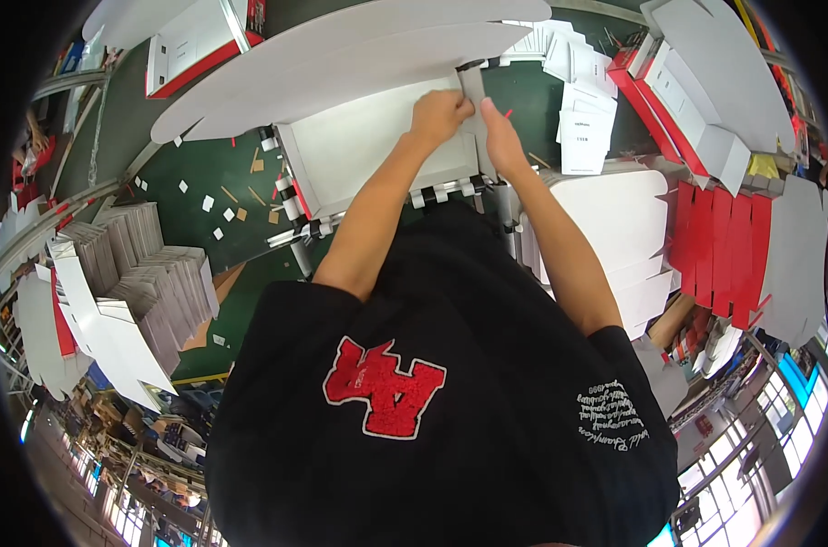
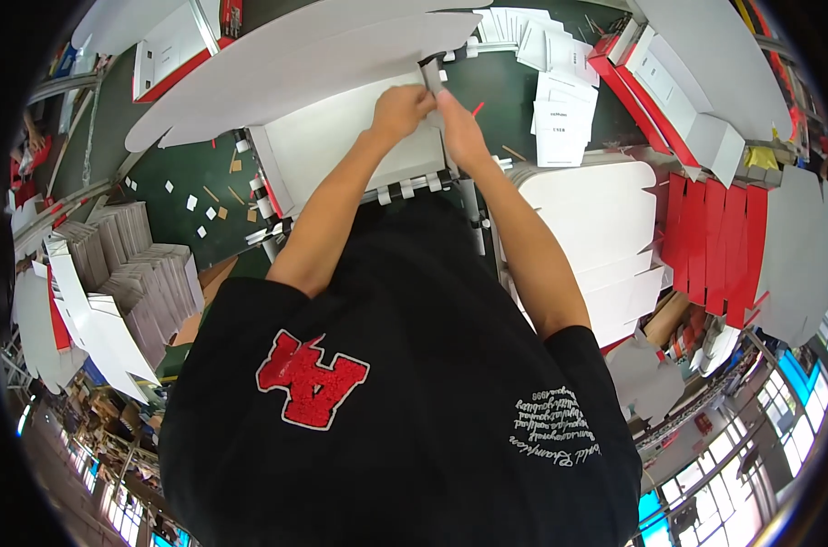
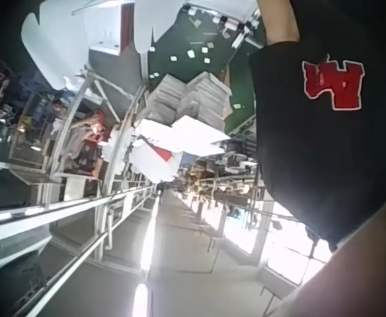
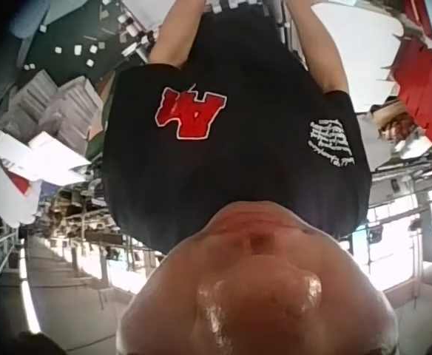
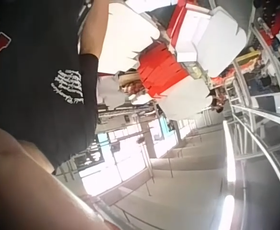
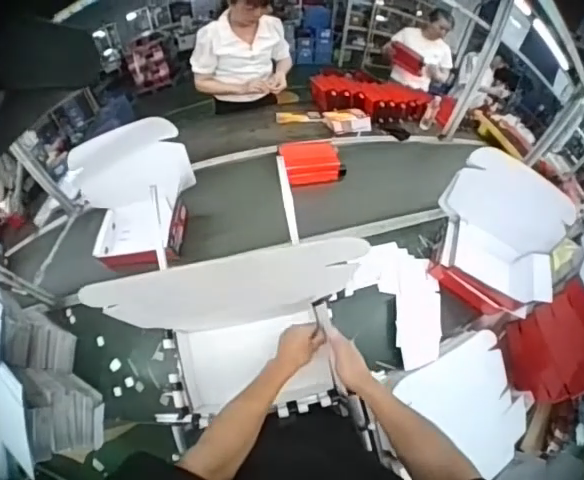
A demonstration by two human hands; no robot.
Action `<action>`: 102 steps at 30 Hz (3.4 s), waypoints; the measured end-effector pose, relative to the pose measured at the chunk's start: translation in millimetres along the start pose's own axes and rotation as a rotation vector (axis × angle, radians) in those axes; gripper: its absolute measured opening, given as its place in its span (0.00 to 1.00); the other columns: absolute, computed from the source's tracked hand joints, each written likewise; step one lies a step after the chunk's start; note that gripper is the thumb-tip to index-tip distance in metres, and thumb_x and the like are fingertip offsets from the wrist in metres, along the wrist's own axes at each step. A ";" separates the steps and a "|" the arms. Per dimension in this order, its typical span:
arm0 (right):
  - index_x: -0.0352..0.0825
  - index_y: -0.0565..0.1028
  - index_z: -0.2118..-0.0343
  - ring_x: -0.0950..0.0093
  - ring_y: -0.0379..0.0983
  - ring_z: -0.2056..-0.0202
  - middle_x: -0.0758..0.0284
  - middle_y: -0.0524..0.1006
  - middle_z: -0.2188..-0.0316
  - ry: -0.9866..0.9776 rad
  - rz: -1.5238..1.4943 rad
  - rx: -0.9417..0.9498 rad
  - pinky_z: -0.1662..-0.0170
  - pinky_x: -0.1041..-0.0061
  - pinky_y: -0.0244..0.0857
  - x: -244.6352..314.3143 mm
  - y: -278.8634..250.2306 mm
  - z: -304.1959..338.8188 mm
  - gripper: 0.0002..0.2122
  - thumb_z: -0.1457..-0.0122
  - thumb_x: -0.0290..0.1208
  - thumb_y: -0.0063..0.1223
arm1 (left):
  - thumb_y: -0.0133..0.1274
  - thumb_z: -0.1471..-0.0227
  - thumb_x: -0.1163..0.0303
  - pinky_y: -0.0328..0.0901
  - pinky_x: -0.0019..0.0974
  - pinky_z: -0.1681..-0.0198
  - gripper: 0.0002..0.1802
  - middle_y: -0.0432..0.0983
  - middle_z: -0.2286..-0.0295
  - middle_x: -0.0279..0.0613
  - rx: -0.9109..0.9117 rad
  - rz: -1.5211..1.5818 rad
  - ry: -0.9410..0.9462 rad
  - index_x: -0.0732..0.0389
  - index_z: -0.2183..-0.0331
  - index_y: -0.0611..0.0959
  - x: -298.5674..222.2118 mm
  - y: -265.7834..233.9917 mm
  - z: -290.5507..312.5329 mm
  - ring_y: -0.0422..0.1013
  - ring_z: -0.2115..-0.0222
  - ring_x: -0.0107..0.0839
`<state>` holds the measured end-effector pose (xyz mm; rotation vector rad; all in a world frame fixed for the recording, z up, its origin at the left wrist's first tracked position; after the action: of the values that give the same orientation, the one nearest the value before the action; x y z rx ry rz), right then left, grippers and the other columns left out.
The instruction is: Folding and assembling cardboard boxes at a workstation.
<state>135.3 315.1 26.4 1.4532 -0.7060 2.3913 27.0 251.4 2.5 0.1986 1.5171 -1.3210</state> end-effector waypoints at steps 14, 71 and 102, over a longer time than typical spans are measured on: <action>0.29 0.58 0.43 0.70 0.70 0.55 0.58 0.69 0.51 -0.023 -0.341 -0.204 0.54 0.72 0.65 38.5 -51.6 -58.5 0.34 0.51 0.35 0.61 | 0.60 0.62 0.49 0.60 0.43 0.66 0.30 0.68 0.68 0.46 -0.193 -0.182 0.606 0.64 0.64 0.73 -133.0 -114.8 52.1 0.64 0.67 0.45; 0.27 0.65 0.50 0.76 0.65 0.55 0.62 0.69 0.55 0.092 -0.441 -0.042 0.52 0.75 0.60 -37.2 6.5 2.5 0.21 0.35 0.41 0.35 | 0.47 0.47 0.68 0.64 0.43 0.56 0.19 0.70 0.54 0.50 -0.385 -0.017 0.408 0.64 0.53 0.73 -18.6 -46.3 45.1 0.68 0.56 0.49; 0.39 0.74 0.60 0.61 0.74 0.62 0.64 0.78 0.65 -0.236 1.120 -0.036 0.58 0.66 0.67 -66.7 48.6 -59.2 0.12 0.45 0.37 0.46 | 0.48 0.62 0.73 0.67 0.46 0.72 0.07 0.73 0.82 0.55 0.186 -0.557 0.488 0.65 0.84 0.77 -144.0 -141.3 84.7 0.73 0.76 0.50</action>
<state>99.7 307.2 -68.4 1.5639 -2.0394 2.8662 39.0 201.0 215.1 0.2380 1.9431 -1.9629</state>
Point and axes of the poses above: each hand's wrist, its own z-axis away from the middle knuckle, its own y-axis out of the palm, x = y × z, the point moved 7 cm from there along -z, towards the middle knuckle
